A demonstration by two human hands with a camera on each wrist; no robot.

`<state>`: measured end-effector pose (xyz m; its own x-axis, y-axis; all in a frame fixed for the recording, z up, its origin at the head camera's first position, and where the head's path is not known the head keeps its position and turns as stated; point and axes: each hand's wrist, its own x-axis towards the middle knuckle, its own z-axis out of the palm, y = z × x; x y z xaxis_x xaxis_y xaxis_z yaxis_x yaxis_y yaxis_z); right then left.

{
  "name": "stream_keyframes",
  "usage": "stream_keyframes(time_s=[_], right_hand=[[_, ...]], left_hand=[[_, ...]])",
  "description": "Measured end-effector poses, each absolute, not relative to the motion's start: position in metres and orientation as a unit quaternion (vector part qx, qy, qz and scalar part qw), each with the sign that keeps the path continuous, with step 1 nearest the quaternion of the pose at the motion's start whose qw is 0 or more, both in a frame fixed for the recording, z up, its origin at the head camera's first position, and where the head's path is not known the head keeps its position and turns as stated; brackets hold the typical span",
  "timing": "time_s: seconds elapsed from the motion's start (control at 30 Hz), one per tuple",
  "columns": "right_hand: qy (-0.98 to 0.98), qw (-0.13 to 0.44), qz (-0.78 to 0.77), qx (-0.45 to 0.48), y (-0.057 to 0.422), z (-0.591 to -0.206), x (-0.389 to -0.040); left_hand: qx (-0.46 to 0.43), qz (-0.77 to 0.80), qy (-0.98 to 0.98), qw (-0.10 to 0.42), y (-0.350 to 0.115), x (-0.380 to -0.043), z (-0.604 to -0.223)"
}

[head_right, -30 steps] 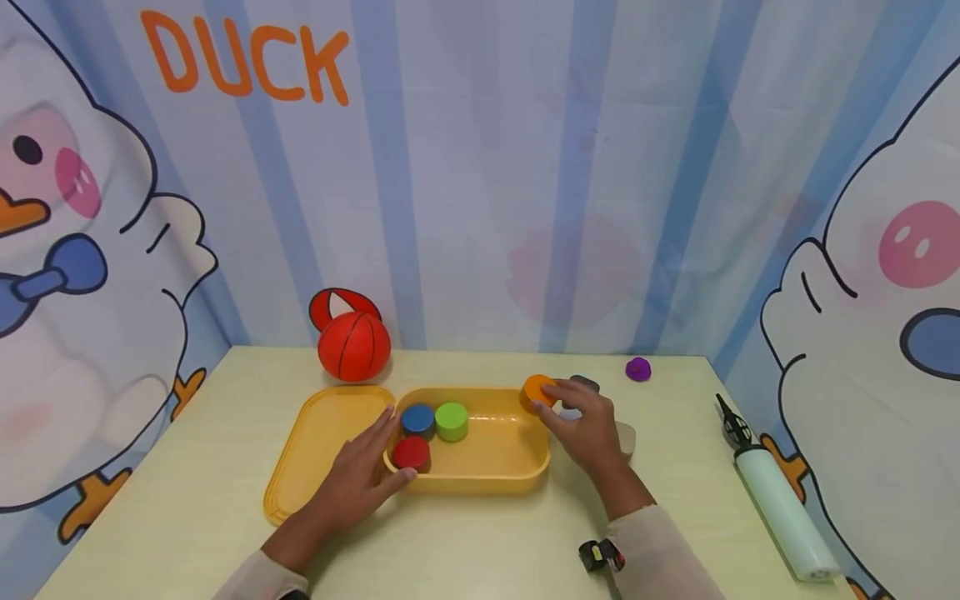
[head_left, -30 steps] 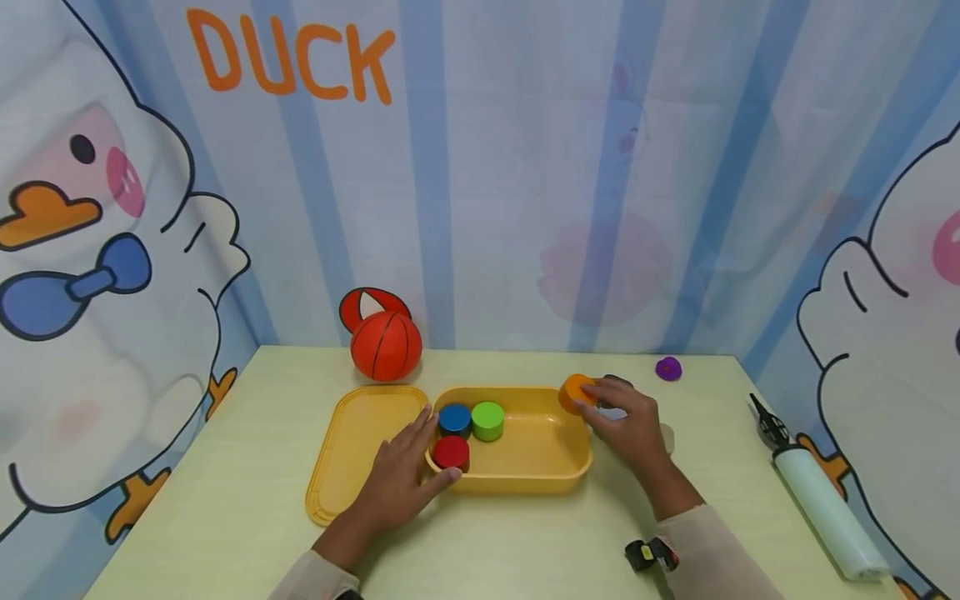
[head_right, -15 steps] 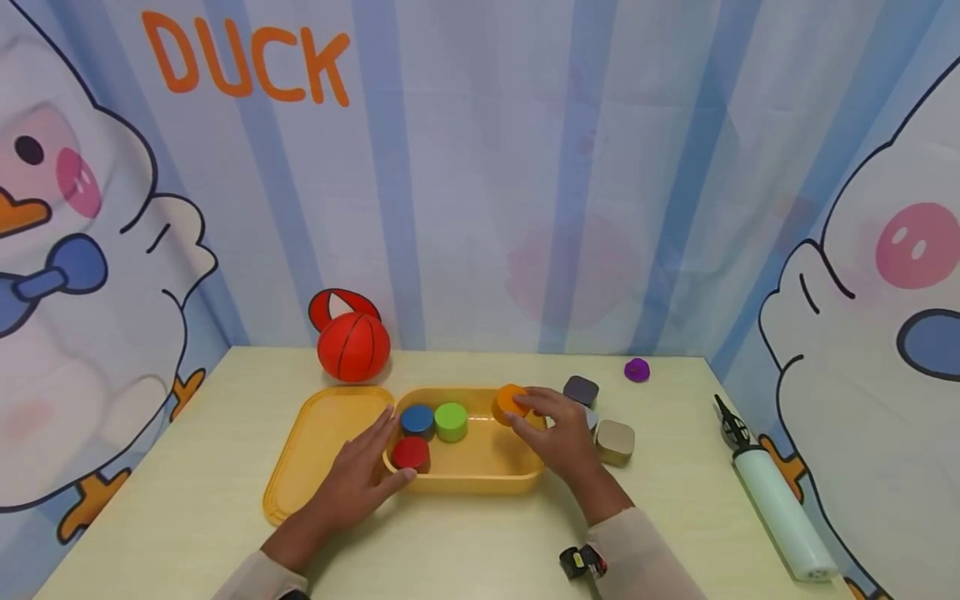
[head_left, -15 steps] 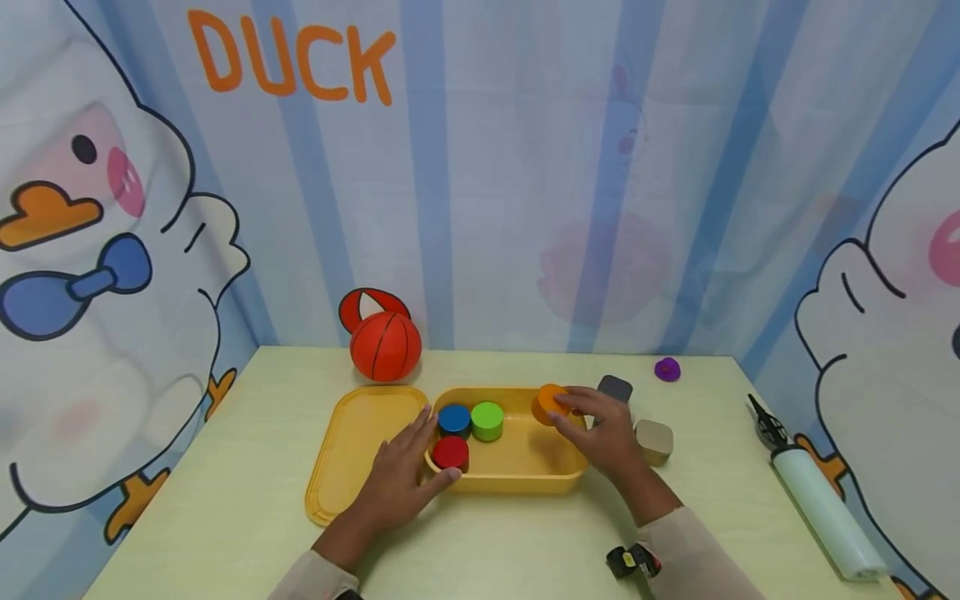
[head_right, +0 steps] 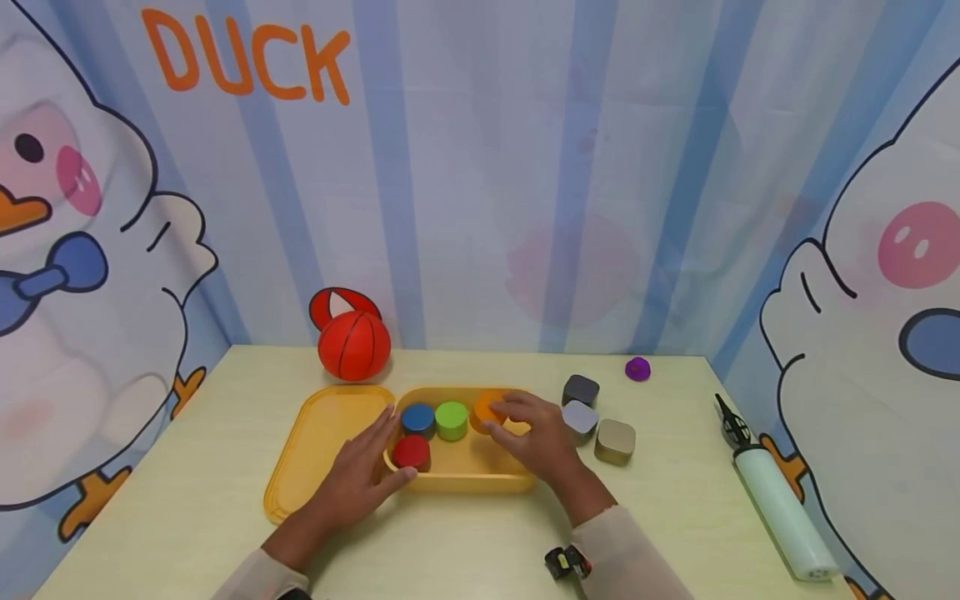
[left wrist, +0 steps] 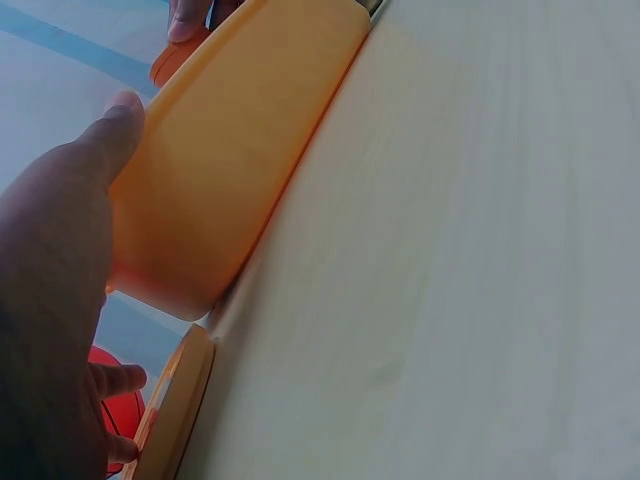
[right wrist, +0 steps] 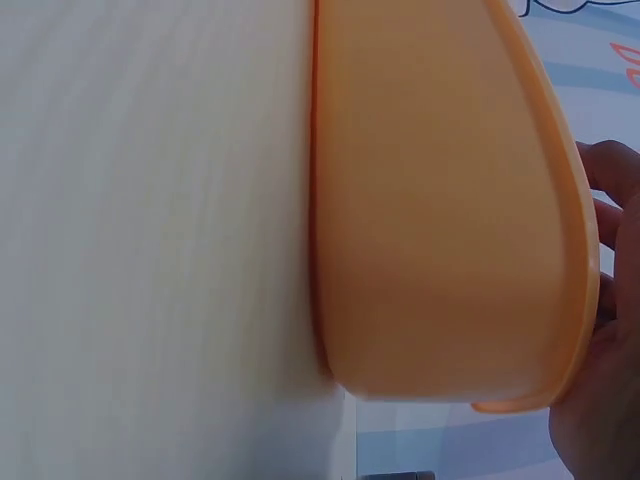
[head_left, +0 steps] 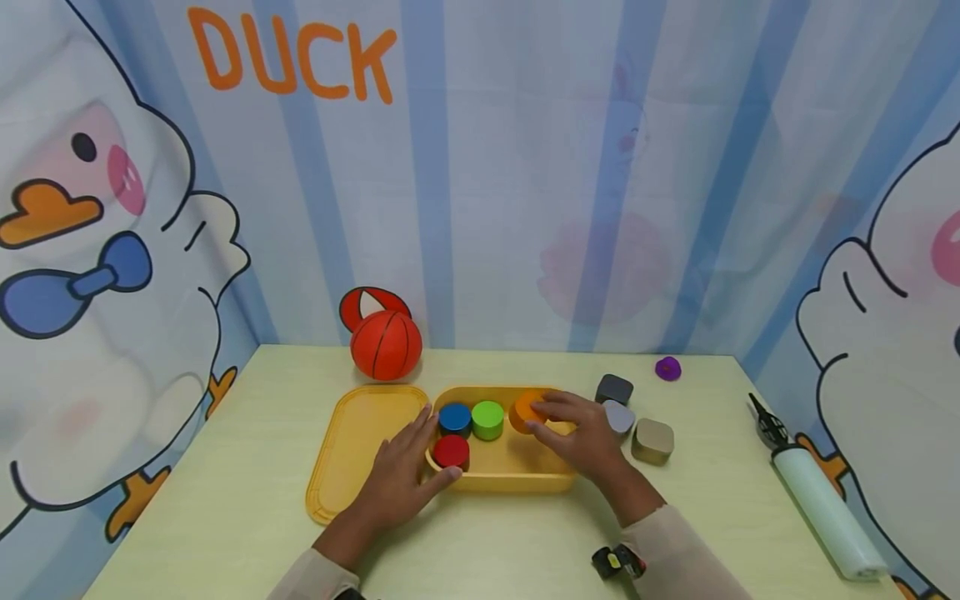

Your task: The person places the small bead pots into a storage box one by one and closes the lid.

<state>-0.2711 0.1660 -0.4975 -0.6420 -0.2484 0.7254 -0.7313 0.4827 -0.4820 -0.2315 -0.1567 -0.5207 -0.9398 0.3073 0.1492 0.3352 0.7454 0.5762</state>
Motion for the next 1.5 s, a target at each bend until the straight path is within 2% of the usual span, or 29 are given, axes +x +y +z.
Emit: stream_keyframes(time_s=[0.23, 0.57, 1.07, 1.5], right_hand=[[-0.832, 0.247, 0.380, 0.319, 0.161, -0.492, -0.268], [-0.853, 0.105, 0.384, 0.336, 0.157, -0.484, -0.267], [-0.857, 0.040, 0.387, 0.338, 0.142, -0.483, -0.272], [-0.864, 0.005, 0.379, 0.331, 0.136, -0.486, -0.271]], left_hand=[[-0.174, -0.305, -0.936, 0.023, -0.157, -0.232, -0.522], [-0.187, -0.304, -0.933, 0.034, -0.158, -0.233, -0.524], [-0.183, -0.304, -0.934, 0.032, -0.157, -0.233, -0.523], [-0.176, -0.305, -0.935, 0.029, -0.156, -0.233, -0.523]])
